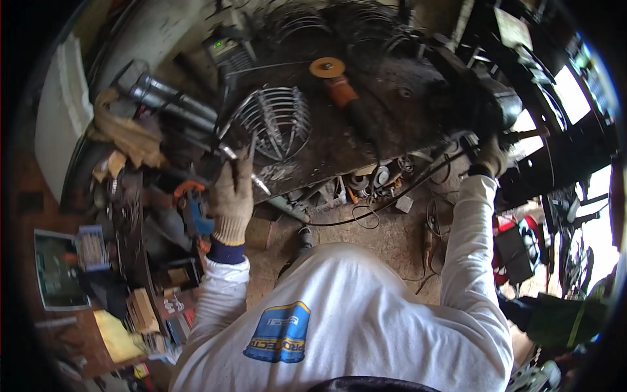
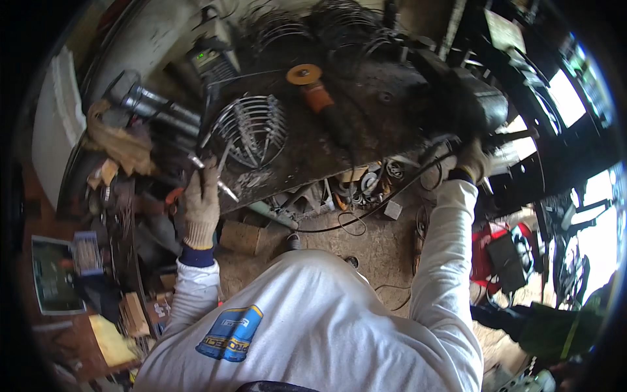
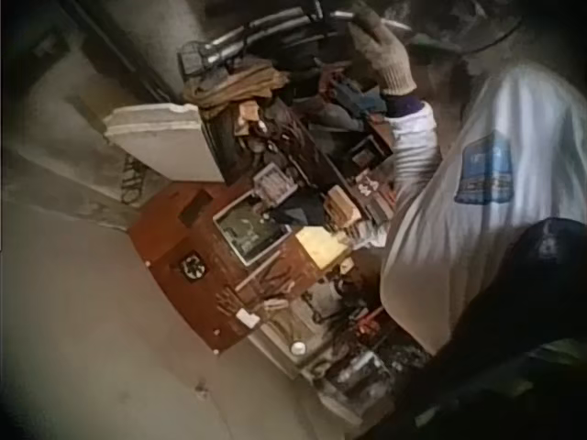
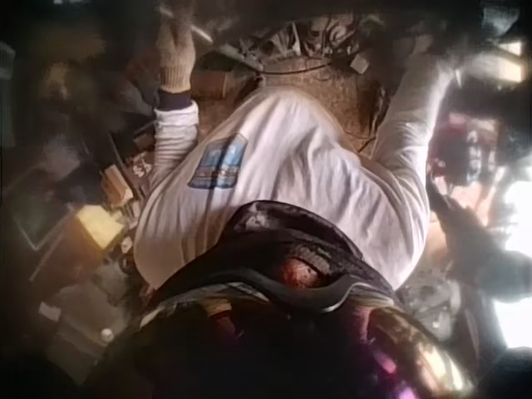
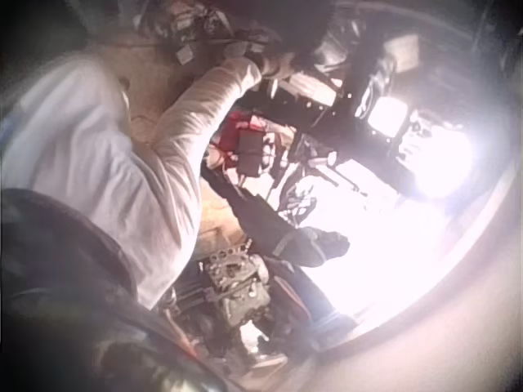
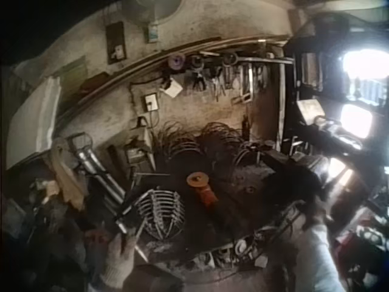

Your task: The person uses an angle grinder to smooth a metal frame, then hammers it with a mallet, and finally performs spot welding on the structure.

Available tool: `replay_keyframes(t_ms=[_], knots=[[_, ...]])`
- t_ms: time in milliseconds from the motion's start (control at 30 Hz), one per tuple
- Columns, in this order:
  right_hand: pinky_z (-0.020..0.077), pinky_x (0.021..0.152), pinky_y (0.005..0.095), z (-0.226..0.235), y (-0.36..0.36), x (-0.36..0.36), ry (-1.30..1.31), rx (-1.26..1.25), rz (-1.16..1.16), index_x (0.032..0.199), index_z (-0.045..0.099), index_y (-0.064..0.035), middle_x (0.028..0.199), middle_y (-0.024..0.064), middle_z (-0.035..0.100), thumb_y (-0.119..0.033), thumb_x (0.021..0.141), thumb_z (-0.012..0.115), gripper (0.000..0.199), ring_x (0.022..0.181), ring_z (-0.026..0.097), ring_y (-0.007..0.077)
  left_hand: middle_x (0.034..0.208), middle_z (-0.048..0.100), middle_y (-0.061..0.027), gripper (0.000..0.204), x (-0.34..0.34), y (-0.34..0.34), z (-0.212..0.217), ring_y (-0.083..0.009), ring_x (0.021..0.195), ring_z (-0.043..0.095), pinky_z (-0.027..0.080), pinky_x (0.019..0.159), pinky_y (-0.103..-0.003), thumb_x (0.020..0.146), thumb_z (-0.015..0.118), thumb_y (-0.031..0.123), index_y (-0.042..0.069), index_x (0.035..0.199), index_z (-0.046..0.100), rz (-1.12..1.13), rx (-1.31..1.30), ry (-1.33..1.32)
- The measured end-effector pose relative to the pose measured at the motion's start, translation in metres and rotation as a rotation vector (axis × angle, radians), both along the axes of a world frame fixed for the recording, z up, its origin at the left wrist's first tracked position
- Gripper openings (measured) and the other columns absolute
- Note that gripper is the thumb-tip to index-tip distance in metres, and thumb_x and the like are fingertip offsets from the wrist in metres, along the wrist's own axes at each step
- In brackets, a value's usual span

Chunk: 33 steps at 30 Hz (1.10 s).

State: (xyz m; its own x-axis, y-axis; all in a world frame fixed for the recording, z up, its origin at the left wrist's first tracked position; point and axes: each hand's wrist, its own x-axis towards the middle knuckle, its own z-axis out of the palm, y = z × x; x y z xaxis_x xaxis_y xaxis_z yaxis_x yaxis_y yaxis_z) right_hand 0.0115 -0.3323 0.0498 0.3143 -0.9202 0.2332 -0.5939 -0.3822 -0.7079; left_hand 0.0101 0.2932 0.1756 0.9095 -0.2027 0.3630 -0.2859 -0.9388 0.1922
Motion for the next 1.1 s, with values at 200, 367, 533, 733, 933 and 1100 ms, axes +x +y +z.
replay_keyframes(t_ms=[200, 367, 533, 733, 933, 1100], knots=[[0.0538, 0.092, 0.041, 0.062, 0.086, 0.003, -0.458, 0.217, -0.449, 0.136, 0.053, 0.0081, 0.124, 0.0266, 0.067, -0.068, 0.09, 0.063, 0.089, 0.112, 0.067, 0.0404, 0.129, 0.063, -0.0204, 0.04, -0.01, 0.0, 0.003, -0.0386, 0.11, 0.065, 0.053, 0.092, -0.041, 0.103, 0.053, 0.012, 0.006, 0.143, 0.055, -0.156, 0.286, -0.36], [0.0548, 0.089, 0.0403, 0.052, 0.065, 0.01, -0.553, 0.004, -0.509, 0.137, 0.05, 0.0065, 0.123, 0.0252, 0.067, -0.066, 0.091, 0.064, 0.087, 0.108, 0.068, 0.0396, 0.117, 0.07, -0.0197, 0.037, 0.002, -0.036, 0.006, -0.0287, 0.107, 0.067, 0.052, 0.086, -0.039, 0.108, 0.052, 0.029, 0.003, 0.132, 0.063, 0.027, -0.564, 0.142], [0.0557, 0.086, 0.0396, 0.06, 0.087, 0.031, -0.715, -0.011, -0.561, 0.138, 0.048, 0.0049, 0.122, 0.0239, 0.067, -0.064, 0.092, 0.066, 0.085, 0.104, 0.069, 0.0389, 0.129, 0.066, -0.0201, 0.038, -0.001, 0.008, -0.01, -0.0335, 0.121, 0.062, 0.047, 0.101, -0.04, 0.108, 0.049, 0.027, 0.003, 0.134, 0.063, -0.051, -0.313, 0.002], [0.0568, 0.082, 0.0383, 0.05, 0.05, 0.014, -0.74, -0.087, -0.64, 0.14, 0.045, 0.0029, 0.12, 0.0222, 0.067, -0.061, 0.092, 0.067, 0.083, 0.098, 0.071, 0.0376, 0.128, 0.064, -0.0228, 0.038, 0.005, -0.022, 0.015, -0.0392, 0.117, 0.06, 0.045, 0.101, -0.044, 0.107, 0.049, 0.026, 0.001, 0.132, 0.063, 0.013, -0.391, 0.103], [0.0524, 0.087, 0.0414, 0.075, 0.045, -0.009, -0.681, -0.154, -0.58, 0.124, 0.059, 0.0038, 0.11, 0.0199, 0.071, -0.047, 0.093, 0.072, 0.061, 0.096, 0.07, 0.0369, 0.126, 0.066, -0.0202, 0.038, 0.007, 0.006, -0.002, -0.0355, 0.116, 0.062, 0.047, 0.098, -0.042, 0.107, 0.049, 0.026, 0.0, 0.13, 0.064, -0.067, -0.249, 0.015], [0.0531, 0.071, 0.0341, 0.086, 0.064, -0.048, -0.898, 0.021, -0.355, 0.123, 0.062, 0.0029, 0.101, 0.011, 0.068, -0.033, 0.096, 0.071, 0.046, 0.081, 0.064, 0.0196, 0.124, 0.066, -0.0235, 0.041, 0.015, 0.023, -0.021, -0.0349, 0.114, 0.063, 0.048, 0.099, -0.042, 0.106, 0.052, 0.025, 0.001, 0.138, 0.058, -0.154, 0.043, -0.191]])
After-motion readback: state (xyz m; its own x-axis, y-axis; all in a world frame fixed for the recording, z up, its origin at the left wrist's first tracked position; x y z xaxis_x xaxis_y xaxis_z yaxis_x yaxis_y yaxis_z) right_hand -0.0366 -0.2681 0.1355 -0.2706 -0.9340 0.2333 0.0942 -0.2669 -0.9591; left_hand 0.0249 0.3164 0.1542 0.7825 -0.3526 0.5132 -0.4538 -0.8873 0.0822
